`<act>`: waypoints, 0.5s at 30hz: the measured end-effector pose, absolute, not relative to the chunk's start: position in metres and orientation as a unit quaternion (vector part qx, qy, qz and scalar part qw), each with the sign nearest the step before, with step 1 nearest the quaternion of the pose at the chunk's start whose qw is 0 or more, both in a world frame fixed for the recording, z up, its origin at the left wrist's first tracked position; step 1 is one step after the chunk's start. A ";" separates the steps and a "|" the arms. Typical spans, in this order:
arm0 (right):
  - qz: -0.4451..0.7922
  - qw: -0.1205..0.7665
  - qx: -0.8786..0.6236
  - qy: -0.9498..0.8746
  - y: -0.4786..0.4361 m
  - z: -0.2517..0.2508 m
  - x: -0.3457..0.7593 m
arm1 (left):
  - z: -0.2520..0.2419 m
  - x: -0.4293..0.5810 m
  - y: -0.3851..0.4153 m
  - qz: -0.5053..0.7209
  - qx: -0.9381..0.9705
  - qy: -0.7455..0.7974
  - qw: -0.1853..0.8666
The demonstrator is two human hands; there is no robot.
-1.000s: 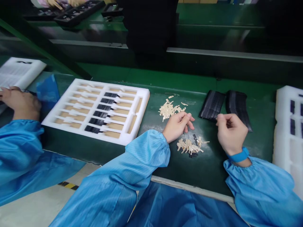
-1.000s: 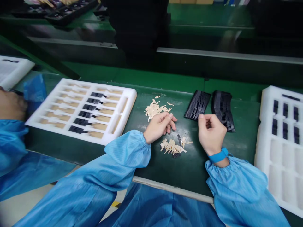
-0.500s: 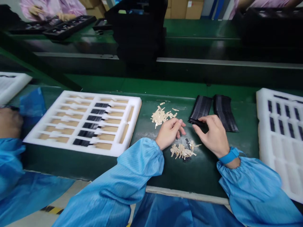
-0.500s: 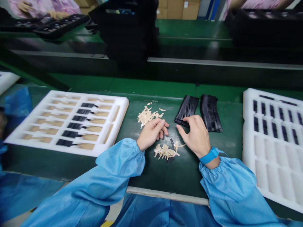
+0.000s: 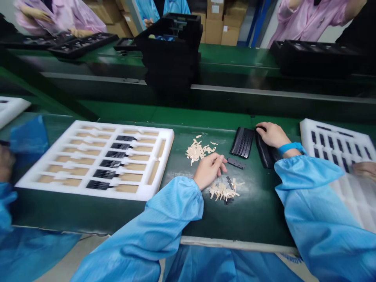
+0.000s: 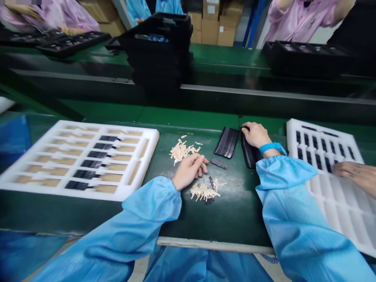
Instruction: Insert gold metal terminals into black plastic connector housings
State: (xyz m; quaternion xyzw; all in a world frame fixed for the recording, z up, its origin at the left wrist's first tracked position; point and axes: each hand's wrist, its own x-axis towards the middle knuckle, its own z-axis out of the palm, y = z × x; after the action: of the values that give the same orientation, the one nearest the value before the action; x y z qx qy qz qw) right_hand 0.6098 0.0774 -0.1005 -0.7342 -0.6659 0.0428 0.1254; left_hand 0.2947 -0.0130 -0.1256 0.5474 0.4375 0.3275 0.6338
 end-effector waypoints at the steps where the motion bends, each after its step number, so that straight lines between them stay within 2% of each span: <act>1: 0.040 0.124 -0.730 -0.671 0.073 -0.102 0.609 | -0.125 0.295 -0.013 0.328 0.549 0.437 0.632; 9: 0.022 0.139 -0.723 -0.676 0.041 -0.102 0.611 | -0.127 0.294 -0.014 0.327 0.556 0.441 0.624; 15: 0.058 0.138 -0.713 -0.685 0.038 -0.098 0.609 | -0.121 0.293 -0.011 0.322 0.559 0.464 0.608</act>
State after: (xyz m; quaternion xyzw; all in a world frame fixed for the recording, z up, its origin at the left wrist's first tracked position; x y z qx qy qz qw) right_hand 0.6086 0.0378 -0.0976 -0.7134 -0.6846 0.0584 0.1381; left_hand 0.2929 -0.0106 -0.1211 0.5589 0.4638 0.3217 0.6075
